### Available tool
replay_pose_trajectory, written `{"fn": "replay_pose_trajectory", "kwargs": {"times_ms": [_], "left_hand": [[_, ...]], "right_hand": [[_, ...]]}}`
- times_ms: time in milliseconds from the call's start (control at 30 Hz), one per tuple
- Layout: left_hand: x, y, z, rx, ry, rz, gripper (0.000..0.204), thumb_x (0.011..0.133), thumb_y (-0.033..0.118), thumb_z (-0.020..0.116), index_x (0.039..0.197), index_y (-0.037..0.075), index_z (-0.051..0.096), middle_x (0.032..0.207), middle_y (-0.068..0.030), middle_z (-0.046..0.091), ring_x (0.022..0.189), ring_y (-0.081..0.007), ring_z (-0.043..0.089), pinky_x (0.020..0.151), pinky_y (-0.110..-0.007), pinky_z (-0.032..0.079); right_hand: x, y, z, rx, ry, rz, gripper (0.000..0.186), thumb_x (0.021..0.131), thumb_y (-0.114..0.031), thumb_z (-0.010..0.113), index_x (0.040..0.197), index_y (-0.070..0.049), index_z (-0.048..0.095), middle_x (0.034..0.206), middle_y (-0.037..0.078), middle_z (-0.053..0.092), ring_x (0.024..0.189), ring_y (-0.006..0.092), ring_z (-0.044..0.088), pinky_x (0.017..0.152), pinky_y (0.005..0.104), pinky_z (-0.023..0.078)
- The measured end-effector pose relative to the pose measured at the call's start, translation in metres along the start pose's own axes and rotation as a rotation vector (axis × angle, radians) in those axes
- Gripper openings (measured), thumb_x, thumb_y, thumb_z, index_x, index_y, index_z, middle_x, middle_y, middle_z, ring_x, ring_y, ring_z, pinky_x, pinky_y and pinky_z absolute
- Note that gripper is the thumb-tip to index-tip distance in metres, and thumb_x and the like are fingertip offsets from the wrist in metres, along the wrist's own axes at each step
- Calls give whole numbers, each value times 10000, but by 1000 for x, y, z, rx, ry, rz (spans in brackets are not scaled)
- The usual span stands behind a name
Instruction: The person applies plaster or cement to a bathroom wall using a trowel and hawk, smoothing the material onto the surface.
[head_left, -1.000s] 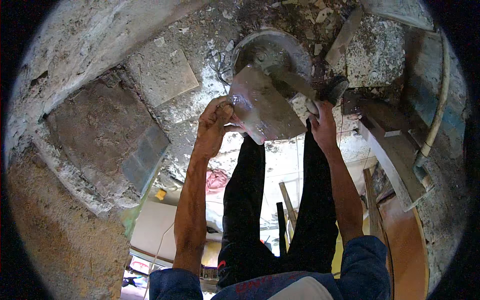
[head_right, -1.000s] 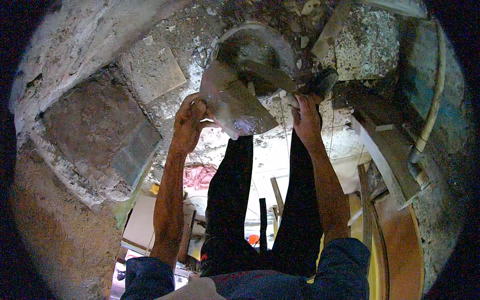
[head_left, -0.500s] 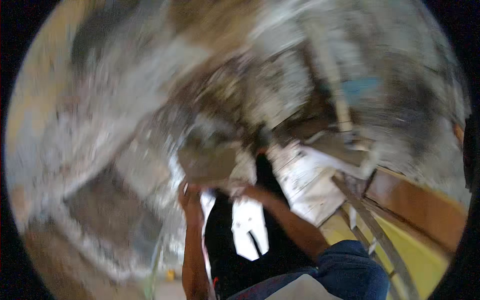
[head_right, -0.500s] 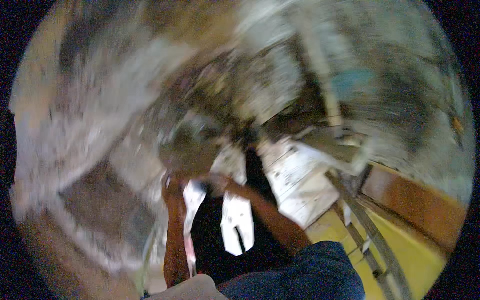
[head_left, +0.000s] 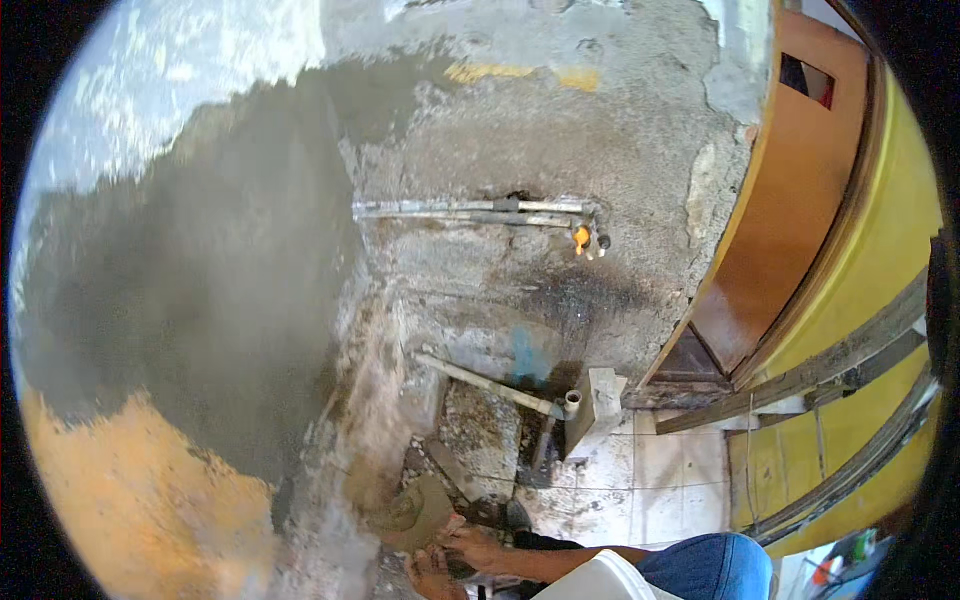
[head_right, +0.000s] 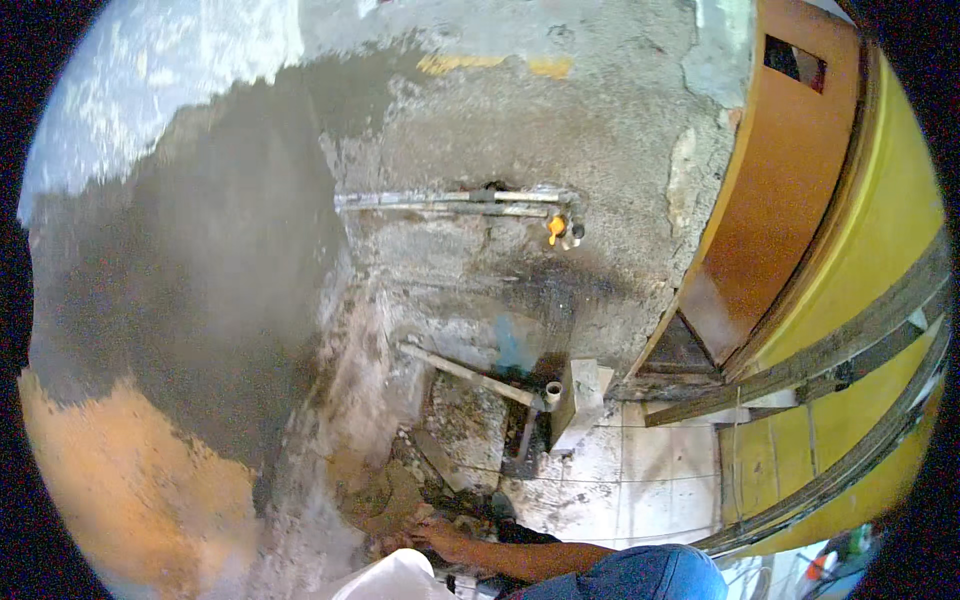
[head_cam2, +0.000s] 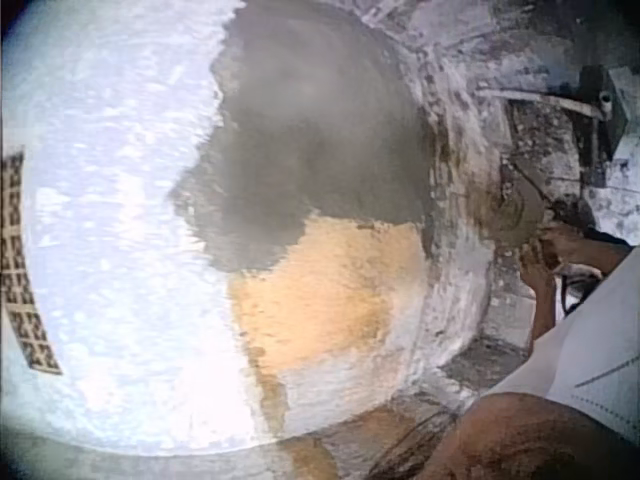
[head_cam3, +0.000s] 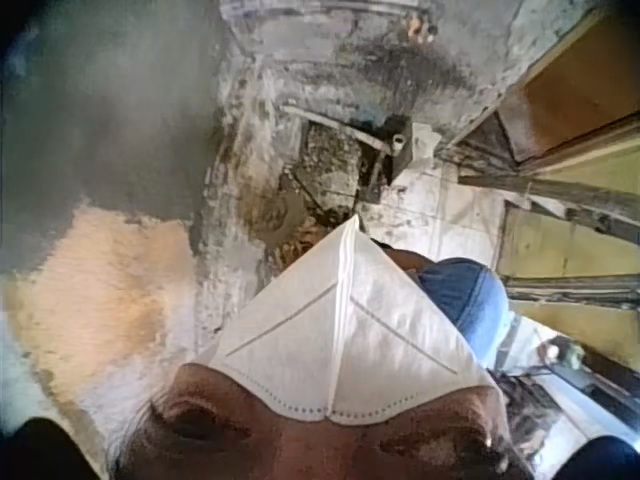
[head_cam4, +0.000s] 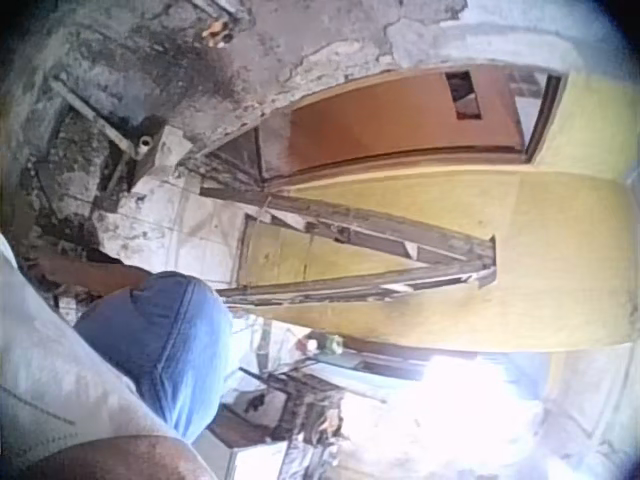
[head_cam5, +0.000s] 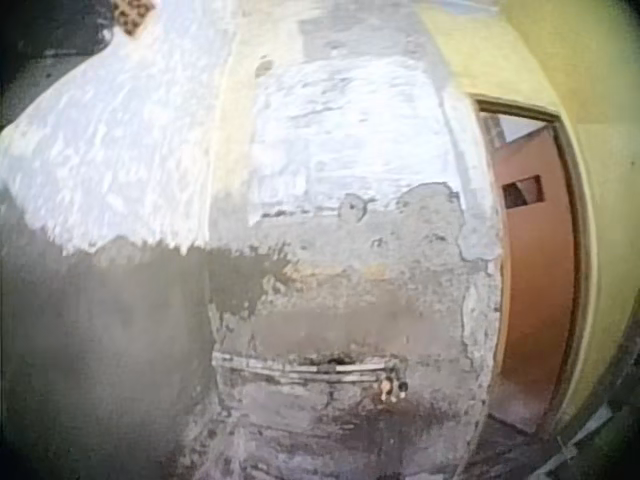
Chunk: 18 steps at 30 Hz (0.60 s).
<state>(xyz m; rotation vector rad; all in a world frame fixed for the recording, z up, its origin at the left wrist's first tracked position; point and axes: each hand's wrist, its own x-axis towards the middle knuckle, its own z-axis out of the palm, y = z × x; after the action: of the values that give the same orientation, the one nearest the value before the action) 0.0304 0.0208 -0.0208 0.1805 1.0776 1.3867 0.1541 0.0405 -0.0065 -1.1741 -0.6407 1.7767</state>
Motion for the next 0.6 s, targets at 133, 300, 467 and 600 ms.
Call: {"fn": "replay_pose_trajectory", "kwargs": {"times_ms": [133,300,467,600], "left_hand": [[31,-2,8,-79,-231,51,566,1026,230,610,1505,56,363,1428,-176,504,1247,-352,559,1014,-460,527],[-14,48,87,164,17,-47,560,1037,271,584,1537,140,366,1517,-195,430,1322,-367,495,1055,-476,479],[2,64,141,515,-87,177,411,960,271,704,1240,-12,600,1207,-108,639,1042,-216,616,902,-364,515],[13,86,126,719,24,326,424,980,247,677,1301,-23,616,1257,-165,629,1147,-256,592,974,-378,490]], "right_hand": [[33,-22,4,454,16,45,240,1021,-133,600,1222,-2,616,1134,74,664,1041,196,644,929,357,536],[94,10,-28,117,-163,-340,254,1015,-170,612,1205,-2,615,1049,106,687,997,223,665,883,366,549],[130,-37,-56,567,-28,15,287,1036,-259,567,1205,-31,612,978,106,685,878,245,696,778,426,579],[114,-138,-59,-295,16,-309,408,1077,-346,407,1061,12,601,917,145,679,869,267,676,828,431,561]]}}
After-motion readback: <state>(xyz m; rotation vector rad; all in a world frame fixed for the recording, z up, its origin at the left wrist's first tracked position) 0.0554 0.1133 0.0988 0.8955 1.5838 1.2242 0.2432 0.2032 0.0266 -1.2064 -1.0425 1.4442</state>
